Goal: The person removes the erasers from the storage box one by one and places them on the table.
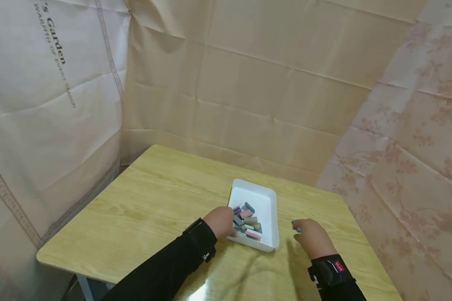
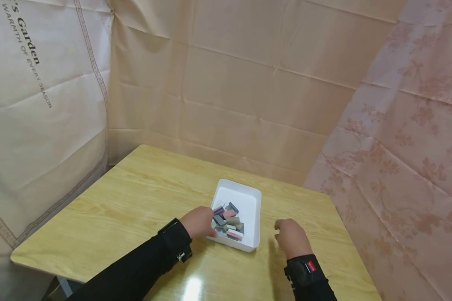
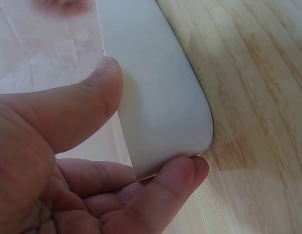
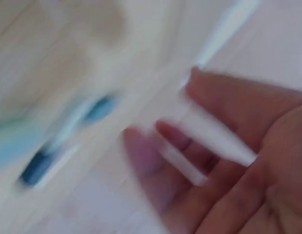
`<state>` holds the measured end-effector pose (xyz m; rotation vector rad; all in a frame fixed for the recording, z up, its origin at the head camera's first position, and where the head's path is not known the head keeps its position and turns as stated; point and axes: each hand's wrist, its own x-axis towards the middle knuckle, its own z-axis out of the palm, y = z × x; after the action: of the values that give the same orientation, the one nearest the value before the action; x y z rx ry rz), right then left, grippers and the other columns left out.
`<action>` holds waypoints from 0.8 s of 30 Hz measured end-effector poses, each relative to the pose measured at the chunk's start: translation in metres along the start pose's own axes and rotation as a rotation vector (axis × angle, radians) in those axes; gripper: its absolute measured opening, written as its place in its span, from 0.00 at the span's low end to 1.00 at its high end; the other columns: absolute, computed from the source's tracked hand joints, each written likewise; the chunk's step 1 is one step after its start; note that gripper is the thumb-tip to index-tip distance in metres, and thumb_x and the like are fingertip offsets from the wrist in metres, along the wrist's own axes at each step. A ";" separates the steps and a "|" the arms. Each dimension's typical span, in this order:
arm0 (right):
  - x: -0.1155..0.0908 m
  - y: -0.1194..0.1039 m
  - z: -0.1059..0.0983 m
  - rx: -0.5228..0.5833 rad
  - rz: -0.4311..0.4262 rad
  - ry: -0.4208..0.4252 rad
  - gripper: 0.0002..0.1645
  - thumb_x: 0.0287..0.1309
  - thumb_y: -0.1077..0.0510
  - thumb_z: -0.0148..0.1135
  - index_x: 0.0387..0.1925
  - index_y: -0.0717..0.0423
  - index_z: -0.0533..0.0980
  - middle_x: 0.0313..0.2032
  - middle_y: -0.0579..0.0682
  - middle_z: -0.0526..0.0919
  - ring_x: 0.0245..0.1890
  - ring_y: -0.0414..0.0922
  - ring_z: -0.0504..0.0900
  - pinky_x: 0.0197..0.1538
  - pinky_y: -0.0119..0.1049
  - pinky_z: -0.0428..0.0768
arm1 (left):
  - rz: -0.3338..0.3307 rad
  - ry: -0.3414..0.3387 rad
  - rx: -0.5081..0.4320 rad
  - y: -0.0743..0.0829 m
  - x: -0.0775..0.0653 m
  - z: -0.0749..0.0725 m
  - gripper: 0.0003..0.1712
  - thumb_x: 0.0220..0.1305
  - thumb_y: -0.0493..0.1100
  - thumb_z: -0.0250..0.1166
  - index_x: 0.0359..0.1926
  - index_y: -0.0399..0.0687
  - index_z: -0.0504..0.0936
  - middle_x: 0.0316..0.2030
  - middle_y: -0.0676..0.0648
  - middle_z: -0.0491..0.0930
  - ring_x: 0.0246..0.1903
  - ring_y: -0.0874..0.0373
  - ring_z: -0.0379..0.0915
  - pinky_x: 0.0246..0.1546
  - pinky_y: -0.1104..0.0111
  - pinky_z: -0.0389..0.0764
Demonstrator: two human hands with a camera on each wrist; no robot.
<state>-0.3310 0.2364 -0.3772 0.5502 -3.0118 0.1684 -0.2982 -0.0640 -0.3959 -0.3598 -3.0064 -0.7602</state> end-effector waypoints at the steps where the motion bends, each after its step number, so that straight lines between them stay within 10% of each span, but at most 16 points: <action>1: 0.005 -0.014 -0.002 0.030 -0.050 0.024 0.12 0.59 0.67 0.74 0.46 0.62 0.86 0.42 0.58 0.89 0.44 0.56 0.88 0.50 0.54 0.85 | 0.002 0.004 0.002 0.000 0.000 0.000 0.21 0.53 0.48 0.85 0.26 0.44 0.79 0.24 0.53 0.75 0.24 0.60 0.66 0.33 0.67 0.73; 9: 0.052 -0.089 -0.001 0.068 -0.449 0.049 0.11 0.59 0.69 0.74 0.43 0.56 0.91 0.38 0.50 0.92 0.42 0.49 0.89 0.49 0.46 0.86 | 0.029 0.012 0.032 -0.001 0.001 0.002 0.22 0.52 0.50 0.85 0.25 0.44 0.80 0.23 0.53 0.75 0.23 0.60 0.66 0.31 0.67 0.73; 16: 0.090 -0.095 0.023 0.025 -0.422 -0.115 0.09 0.61 0.69 0.71 0.35 0.53 0.90 0.35 0.46 0.91 0.38 0.45 0.88 0.46 0.42 0.86 | 0.055 0.023 0.069 -0.003 0.002 0.005 0.22 0.52 0.51 0.85 0.26 0.45 0.80 0.23 0.53 0.78 0.23 0.61 0.68 0.32 0.68 0.74; 24: 0.082 -0.097 0.025 0.033 -0.385 -0.168 0.09 0.63 0.69 0.71 0.36 0.53 0.91 0.35 0.46 0.91 0.35 0.41 0.84 0.44 0.42 0.84 | 0.037 0.010 0.039 -0.001 0.003 0.004 0.21 0.53 0.51 0.85 0.28 0.44 0.82 0.24 0.54 0.76 0.24 0.61 0.67 0.32 0.68 0.72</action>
<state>-0.3739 0.1144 -0.3849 1.1855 -2.9863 0.1538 -0.3017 -0.0627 -0.3996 -0.4081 -2.9916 -0.6975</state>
